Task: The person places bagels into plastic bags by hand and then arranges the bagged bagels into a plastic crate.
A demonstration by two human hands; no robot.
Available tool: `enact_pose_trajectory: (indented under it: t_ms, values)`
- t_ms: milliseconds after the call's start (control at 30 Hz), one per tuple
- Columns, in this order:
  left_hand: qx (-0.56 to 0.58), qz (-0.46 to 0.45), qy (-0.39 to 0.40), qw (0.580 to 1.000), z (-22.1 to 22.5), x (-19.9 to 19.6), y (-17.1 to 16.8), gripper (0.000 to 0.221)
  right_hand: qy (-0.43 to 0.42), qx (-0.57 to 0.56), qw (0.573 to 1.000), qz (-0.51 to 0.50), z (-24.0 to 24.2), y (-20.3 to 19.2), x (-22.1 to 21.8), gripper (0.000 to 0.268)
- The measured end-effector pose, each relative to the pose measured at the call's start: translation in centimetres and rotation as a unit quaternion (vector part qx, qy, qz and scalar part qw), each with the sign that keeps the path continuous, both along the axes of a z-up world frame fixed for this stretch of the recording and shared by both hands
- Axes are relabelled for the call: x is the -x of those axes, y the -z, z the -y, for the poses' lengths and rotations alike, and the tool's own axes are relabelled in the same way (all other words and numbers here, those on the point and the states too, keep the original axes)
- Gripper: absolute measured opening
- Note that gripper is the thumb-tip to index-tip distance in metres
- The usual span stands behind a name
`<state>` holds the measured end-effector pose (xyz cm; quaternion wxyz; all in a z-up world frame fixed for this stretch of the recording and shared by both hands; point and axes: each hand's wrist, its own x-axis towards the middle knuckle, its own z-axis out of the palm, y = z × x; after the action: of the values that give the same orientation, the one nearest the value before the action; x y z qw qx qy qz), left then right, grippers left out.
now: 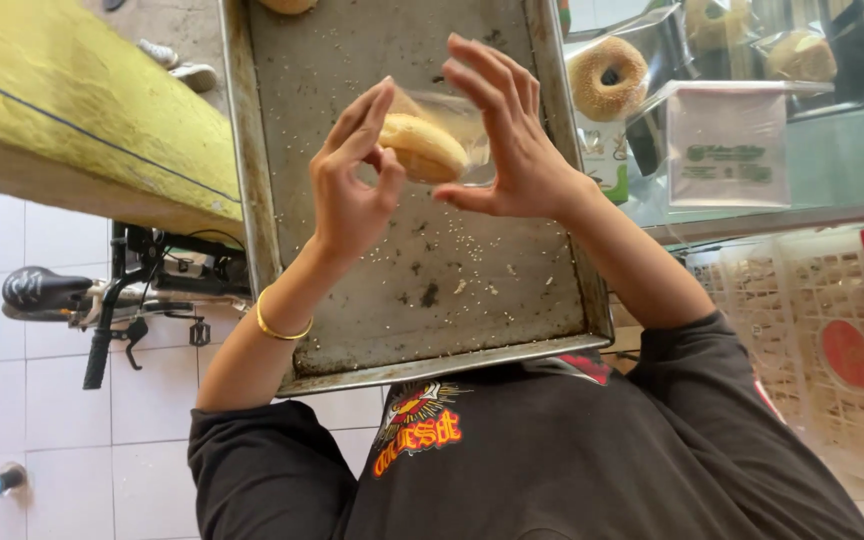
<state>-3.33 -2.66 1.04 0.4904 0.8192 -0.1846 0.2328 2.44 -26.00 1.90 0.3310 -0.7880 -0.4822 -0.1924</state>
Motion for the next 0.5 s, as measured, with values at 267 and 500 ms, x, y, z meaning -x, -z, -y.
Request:
enact_pose_trajectory:
  t_ms: [267,500]
  values:
    - [0.057,-0.016,0.075,0.995,2.4,2.0,-4.0,0.058,-0.052,-0.037,0.979,-0.193,6.2,2.5,1.0,0.142]
    - [0.12,-0.118,0.172,0.971,9.2,1.8,-8.4,0.057,-0.07,-0.138,0.945,-0.287,11.5,3.5,3.5,0.087]
